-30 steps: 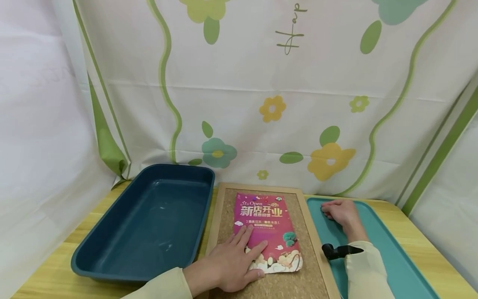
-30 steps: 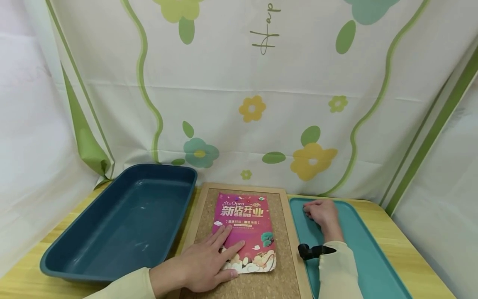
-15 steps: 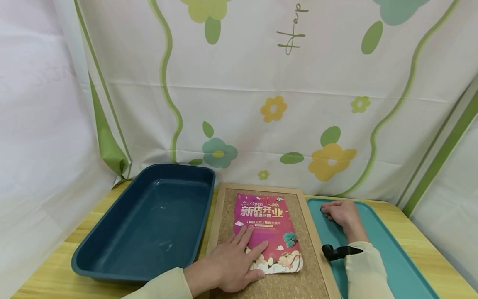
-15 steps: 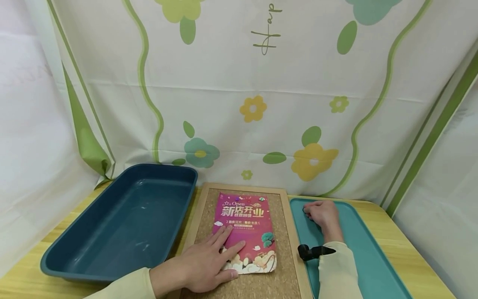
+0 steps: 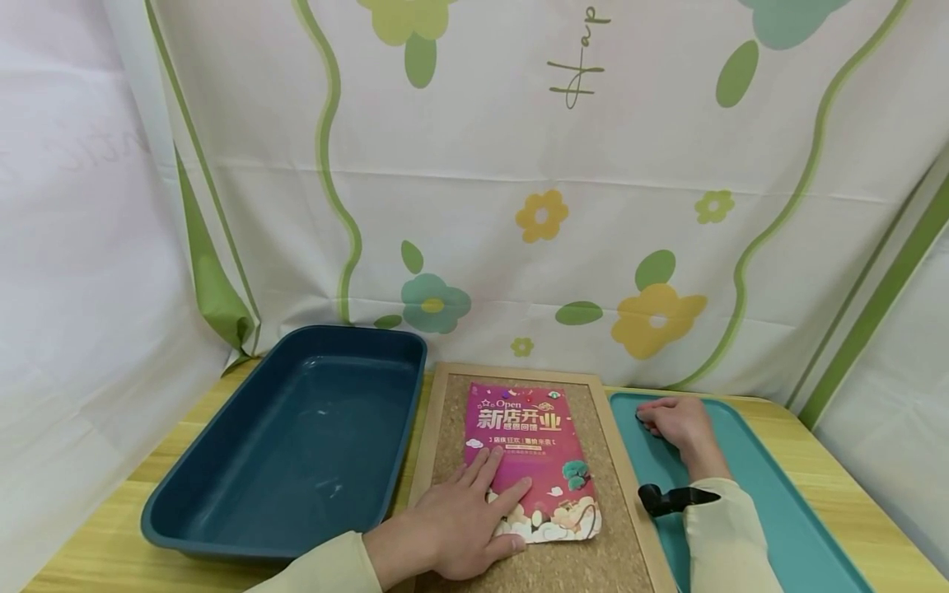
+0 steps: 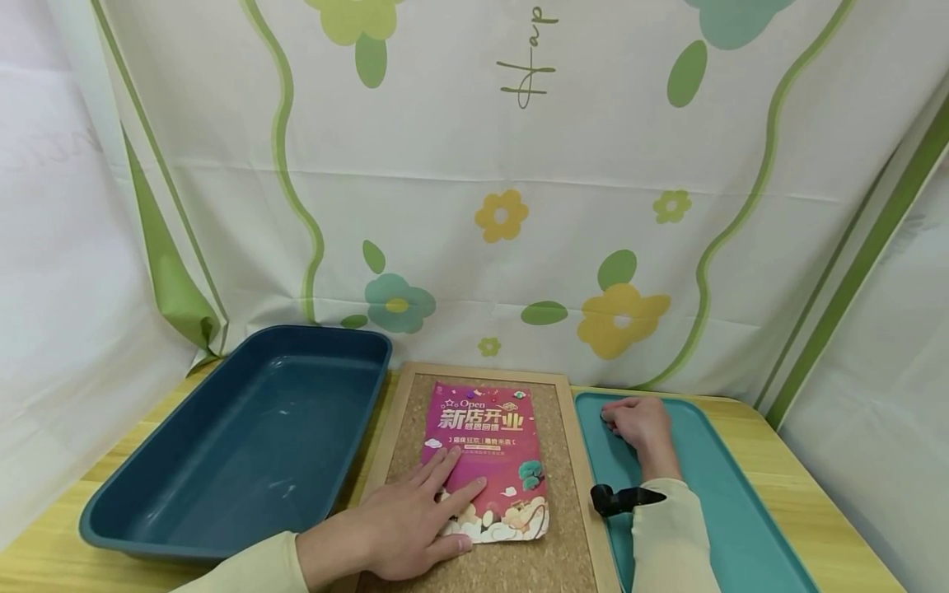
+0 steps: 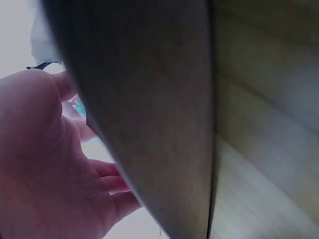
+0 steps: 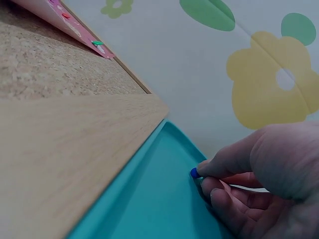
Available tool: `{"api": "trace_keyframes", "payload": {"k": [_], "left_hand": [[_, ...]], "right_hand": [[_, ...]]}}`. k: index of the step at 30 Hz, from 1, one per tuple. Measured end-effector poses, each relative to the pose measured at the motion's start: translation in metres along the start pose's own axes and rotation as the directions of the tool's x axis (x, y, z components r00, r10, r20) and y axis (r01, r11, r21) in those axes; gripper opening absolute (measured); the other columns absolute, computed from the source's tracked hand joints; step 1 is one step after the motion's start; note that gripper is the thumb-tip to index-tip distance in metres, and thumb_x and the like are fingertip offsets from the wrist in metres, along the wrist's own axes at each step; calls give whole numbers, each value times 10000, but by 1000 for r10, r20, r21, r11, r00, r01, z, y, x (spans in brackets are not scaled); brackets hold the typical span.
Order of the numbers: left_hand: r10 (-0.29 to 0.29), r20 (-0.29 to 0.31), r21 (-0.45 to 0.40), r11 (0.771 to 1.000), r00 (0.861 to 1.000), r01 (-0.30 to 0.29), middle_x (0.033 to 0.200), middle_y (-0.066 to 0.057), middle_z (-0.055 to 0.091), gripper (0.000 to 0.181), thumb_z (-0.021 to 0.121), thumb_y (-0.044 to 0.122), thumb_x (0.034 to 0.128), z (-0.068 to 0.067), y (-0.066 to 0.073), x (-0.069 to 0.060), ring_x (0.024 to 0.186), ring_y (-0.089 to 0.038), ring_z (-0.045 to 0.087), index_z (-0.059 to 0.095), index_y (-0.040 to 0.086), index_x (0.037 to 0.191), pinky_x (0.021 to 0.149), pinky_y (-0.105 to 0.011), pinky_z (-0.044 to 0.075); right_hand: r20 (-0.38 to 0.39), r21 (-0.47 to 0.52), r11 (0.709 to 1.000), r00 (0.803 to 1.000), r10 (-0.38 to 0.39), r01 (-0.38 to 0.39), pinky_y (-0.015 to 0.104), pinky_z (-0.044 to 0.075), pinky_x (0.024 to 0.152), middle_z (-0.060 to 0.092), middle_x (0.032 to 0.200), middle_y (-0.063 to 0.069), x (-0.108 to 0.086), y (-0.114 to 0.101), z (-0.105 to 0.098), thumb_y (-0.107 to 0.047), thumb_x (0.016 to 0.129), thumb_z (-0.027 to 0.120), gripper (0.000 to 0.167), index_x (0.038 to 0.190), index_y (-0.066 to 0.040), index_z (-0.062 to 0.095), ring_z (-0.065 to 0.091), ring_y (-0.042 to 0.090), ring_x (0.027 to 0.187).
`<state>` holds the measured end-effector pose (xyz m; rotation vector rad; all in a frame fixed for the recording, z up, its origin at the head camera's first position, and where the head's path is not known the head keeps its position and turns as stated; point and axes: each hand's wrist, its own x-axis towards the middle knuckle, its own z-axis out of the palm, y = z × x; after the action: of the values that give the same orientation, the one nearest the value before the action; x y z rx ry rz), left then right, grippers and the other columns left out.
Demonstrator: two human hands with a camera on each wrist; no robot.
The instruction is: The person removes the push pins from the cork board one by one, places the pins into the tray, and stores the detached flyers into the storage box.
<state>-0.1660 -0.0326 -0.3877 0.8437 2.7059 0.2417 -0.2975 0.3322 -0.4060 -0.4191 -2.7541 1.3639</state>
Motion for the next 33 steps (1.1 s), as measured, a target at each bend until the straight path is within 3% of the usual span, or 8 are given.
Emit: {"api": "trace_keyframes", "payload": {"k": [16,28,33], "left_hand": [[-3,0,-13,1000,1000,3,1798,-32,170,710,521,663,1014,0,-2,0,1668,-322,182,296,464,1658,1269,-553,375],[-9,8,-13,1000,1000,9,1800,-25,160,710,503,684,1015,0,-2,0,1670,-315,176,281,478,1658,1270,-555,373],[-5,9,-15,1000,1000,5,1802,-27,152,707,496,683,1020,1,-1,1,1673,-314,166,278,475,1659,1274,-544,371]], "right_hand": [[-3,-18,1000,1000,7,-7,282,515,638,718,702,-74,-2,-4,-1,-230,969,720,305,1077,42,802,647,87,660],[21,53,999,1000,4,-5,274,555,638,707,722,-51,-3,-5,-2,-234,995,727,324,1101,68,774,648,83,678],[34,80,997,999,3,-5,259,572,645,713,763,-44,-3,-8,-3,-249,1010,713,389,1210,84,721,654,73,694]]}}
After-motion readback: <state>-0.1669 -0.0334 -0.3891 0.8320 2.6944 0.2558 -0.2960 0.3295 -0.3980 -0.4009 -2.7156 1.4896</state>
